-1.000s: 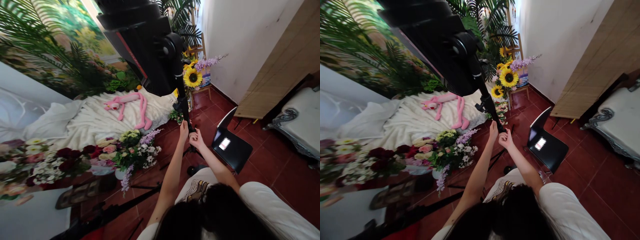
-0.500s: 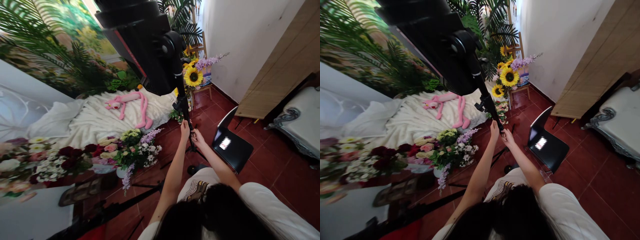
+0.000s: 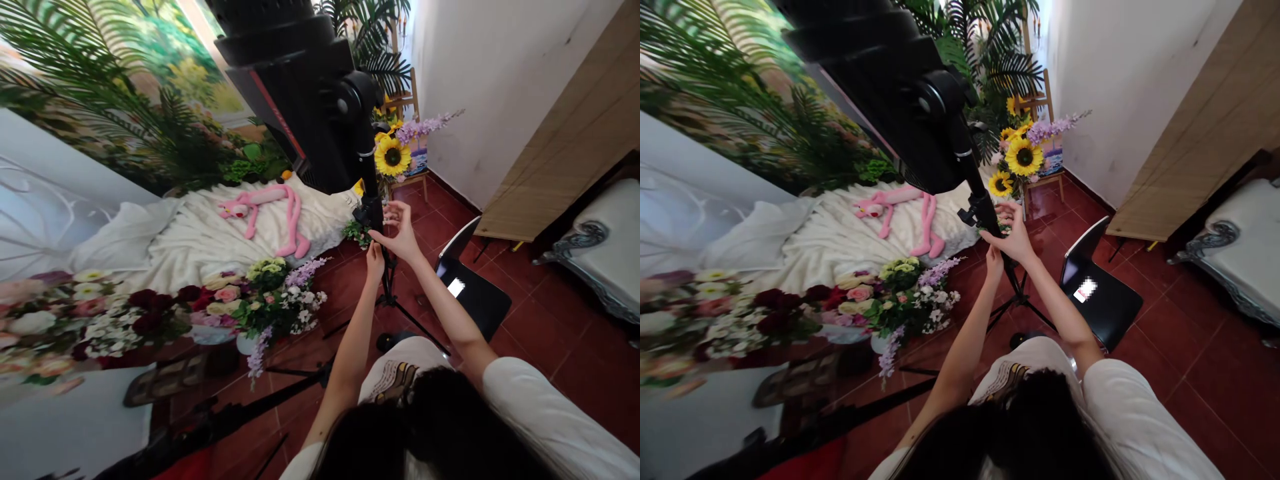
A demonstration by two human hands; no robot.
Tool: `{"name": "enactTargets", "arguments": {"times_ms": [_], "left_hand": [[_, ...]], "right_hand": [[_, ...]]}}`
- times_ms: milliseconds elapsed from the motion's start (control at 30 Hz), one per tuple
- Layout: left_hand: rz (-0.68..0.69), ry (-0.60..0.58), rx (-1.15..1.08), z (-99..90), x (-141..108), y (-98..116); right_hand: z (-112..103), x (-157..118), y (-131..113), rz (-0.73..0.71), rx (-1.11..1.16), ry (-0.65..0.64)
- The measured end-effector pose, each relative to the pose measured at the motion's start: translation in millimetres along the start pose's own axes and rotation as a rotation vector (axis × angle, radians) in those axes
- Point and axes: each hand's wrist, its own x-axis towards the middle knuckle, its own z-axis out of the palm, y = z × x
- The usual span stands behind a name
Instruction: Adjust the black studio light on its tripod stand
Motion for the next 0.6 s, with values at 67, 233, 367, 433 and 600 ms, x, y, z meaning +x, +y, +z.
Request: {"name": "enactTargets", "arguments": {"times_ms": [67, 233, 367, 433, 600], "left_hand": [[0.013, -0.003, 0.004, 0.3, -0.4, 0.5], [0.017, -0.026, 0.022, -0.7, -4.4, 4.4], [0.005, -0.056, -0.041, -2.3, -4.1, 8.0], [-0.018, -0.051, -0.077, -2.3, -3.0, 9.5], [-0.102, -0.007, -0.222, 0.5, -4.0, 16.3]], "right_hand": [[10.6, 19.7, -8.1, -0.039, -0.03, -0.099], [26.8, 40.0, -2.2, -0.056, -0.194, -0.15], [31.3, 40.1, -2.3, -0.065, -0.299, -0.097], [33.7, 40.3, -7.0, -0.079, -0.325, -0.058], [33.5, 45.6, -15.1, -0.117, -0.355, -0.035]]}}
